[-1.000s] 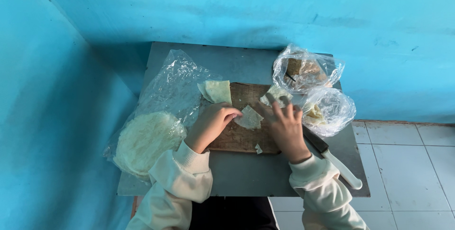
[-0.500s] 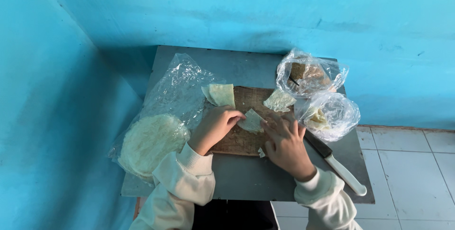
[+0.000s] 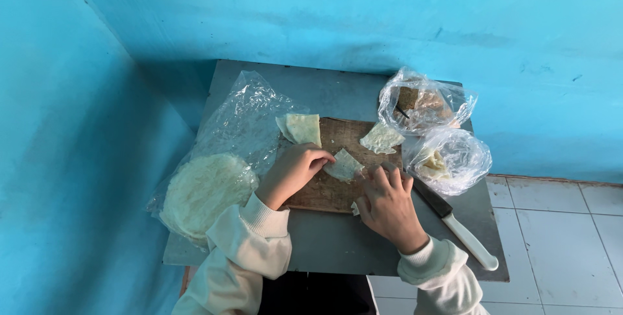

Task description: The person sits at a small table and folds thin round pastry wrappers over a brown filling. They place filling onto a wrapper using a spoon, then fold and press the wrapper edges together by hand, setting finished folded pieces aside on the cutting board.

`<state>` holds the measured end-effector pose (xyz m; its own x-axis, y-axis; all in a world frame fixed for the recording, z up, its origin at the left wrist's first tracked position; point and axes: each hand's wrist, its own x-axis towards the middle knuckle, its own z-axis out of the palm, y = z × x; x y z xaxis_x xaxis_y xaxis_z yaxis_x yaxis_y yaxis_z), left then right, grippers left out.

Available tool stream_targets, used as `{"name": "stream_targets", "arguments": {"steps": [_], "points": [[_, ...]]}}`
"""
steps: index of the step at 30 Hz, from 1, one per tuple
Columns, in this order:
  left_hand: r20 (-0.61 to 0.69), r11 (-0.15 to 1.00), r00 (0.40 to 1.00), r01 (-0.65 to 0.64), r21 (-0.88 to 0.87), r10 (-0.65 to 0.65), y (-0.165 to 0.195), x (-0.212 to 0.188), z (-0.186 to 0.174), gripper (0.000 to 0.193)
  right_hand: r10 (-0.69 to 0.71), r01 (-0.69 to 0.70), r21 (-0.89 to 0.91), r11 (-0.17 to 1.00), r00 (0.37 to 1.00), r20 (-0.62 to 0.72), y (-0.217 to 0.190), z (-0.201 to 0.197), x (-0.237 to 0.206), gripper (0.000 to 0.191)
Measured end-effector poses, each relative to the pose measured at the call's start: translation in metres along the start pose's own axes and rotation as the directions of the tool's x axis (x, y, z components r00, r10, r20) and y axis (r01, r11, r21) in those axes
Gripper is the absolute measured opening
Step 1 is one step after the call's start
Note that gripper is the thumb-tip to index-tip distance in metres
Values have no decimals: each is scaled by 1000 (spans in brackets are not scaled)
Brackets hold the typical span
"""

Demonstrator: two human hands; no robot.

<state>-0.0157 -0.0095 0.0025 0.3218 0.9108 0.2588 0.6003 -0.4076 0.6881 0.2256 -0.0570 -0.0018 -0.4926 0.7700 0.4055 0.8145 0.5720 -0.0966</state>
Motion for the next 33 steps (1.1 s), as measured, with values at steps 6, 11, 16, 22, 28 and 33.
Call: {"name": "stream_targets", "arguments": {"steps": [6,11,16,22,28,33], "points": [[-9,999,1000,-15,36,16,-2,0,1,14,32,-33,118,992,999,9,8,-9,5,36],[-10,999,999,-30,15,30,-3,-1,2,13,29,-11,160,987,994,-108,23,-9,-2,25],[-1,1000,1000,-11,19,11,-3,0,1,13,439,-475,-3,880,816,-375,66,-3,-12,25],[1,999,1000,-18,27,18,-3,-1,1,14,574,-638,-200,744,763,-298,103,11,-27,41],[7,1000,1000,-12,23,12,-5,0,3,14,672,-691,-46,722,715,-193,113,13,-23,67],[8,1000,1000,-21,-12,21,-7,1,4,15,742,-742,68,666,652,-157,114,6,-20,75]]}}
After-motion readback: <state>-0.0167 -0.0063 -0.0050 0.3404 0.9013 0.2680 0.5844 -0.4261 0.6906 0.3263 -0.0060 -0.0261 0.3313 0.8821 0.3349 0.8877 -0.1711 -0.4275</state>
